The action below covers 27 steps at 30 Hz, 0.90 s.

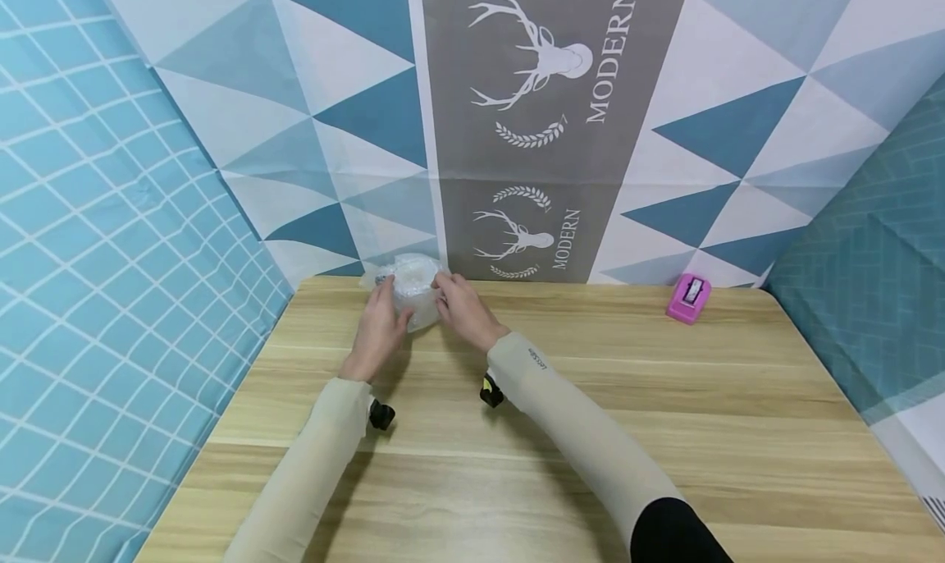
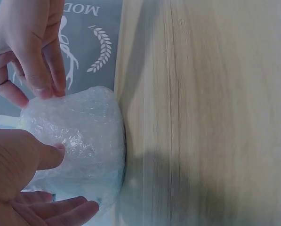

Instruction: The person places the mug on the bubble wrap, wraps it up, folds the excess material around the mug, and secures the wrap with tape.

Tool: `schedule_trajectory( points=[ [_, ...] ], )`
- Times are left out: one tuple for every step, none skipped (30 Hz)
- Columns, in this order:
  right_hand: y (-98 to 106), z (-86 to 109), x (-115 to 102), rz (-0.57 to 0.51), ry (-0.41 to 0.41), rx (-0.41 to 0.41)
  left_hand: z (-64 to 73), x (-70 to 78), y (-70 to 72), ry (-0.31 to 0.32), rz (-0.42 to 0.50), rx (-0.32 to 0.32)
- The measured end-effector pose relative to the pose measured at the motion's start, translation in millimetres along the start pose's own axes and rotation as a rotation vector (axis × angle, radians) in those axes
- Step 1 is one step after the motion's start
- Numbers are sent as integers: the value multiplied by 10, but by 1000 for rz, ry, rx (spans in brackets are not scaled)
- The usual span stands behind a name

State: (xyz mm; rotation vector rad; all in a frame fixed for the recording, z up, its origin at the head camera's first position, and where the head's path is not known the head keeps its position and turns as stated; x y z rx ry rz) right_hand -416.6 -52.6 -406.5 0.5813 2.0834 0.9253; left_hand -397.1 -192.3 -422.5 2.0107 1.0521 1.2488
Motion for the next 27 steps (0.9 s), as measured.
schedule_trajectory(
  points=[
    [-5,-1,3,-3,-7,-7,-8,-2,-2,-3,-5,-2],
    [-8,-2,3,-8,-9,-11,-19,-7,-6,-5,-7,-3],
    [-12,-4,1,-14,-11,-15,-29,-16,-9,-5,-8,-6],
    [-16,-5,-2,-19,-11,-19,-36,-24,-10,-7,-7,-10],
    [-23,-5,-10,-20,-9,-23,-39,-32,-6,-7,-7,-13],
    [-33,-1,-15,-25,-10,-30,-39,-42,-4,-7,-4,-14],
    [-43,8,-20,-31,-9,-37,-33,-47,-3,-8,1,-15],
    [-49,22,-26,-36,-6,-43,-26,-51,-2,-8,11,-11],
    [-50,43,-28,-40,-10,-50,-14,-45,0,-14,22,-5],
    [-52,68,-24,-45,-15,-60,0,-32,3,-19,42,3],
    [-56,101,-13,-55,-24,-73,13,-12,7,-24,79,17],
    [-60,136,5,-74,-41,-88,33,13,12,-23,131,24],
    [-59,179,22,-84,-54,-102,58,39,13,-17,184,25],
    [-60,226,49,-91,-73,-117,86,69,13,-11,237,25],
    [-63,288,82,-109,-103,-135,128,104,3,1,282,9],
    [-73,355,116,-117,-126,-156,175,136,-15,15,322,-11],
    [-93,436,145,-120,-148,-179,240,161,-33,34,348,-35],
    [-118,522,170,-107,-162,-208,319,178,-55,59,347,-68],
    [-138,613,189,-87,-171,-234,402,189,-82,77,326,-97],
    [-156,706,209,-65,-180,-259,486,202,-109,89,302,-125],
    [-165,801,218,-43,-187,-280,574,219,-135,101,279,-153],
    [-167,885,225,-15,-188,-295,651,238,-150,103,260,-168],
    [-160,963,229,1,-194,-303,728,254,-155,102,239,-176],
    [-141,1032,226,7,-201,-307,795,276,-152,92,215,-174],
    [-112,1093,221,4,-213,-305,852,304,-141,76,199,-162],
    [-79,1149,214,-5,-226,-300,897,337,-128,54,182,-148],
    [-44,1201,208,-20,-242,-295,937,373,-112,28,162,-130]
  ],
)
Point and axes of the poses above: each hand's wrist, its own z-axis away from the middle knuckle, its own y-axis out of the back of the hand, x = y × z, the point moved 9 cm from there along -z, towards the middle knuckle, and after that the axes turned 3 degrees about x, right-handed, at the moved point
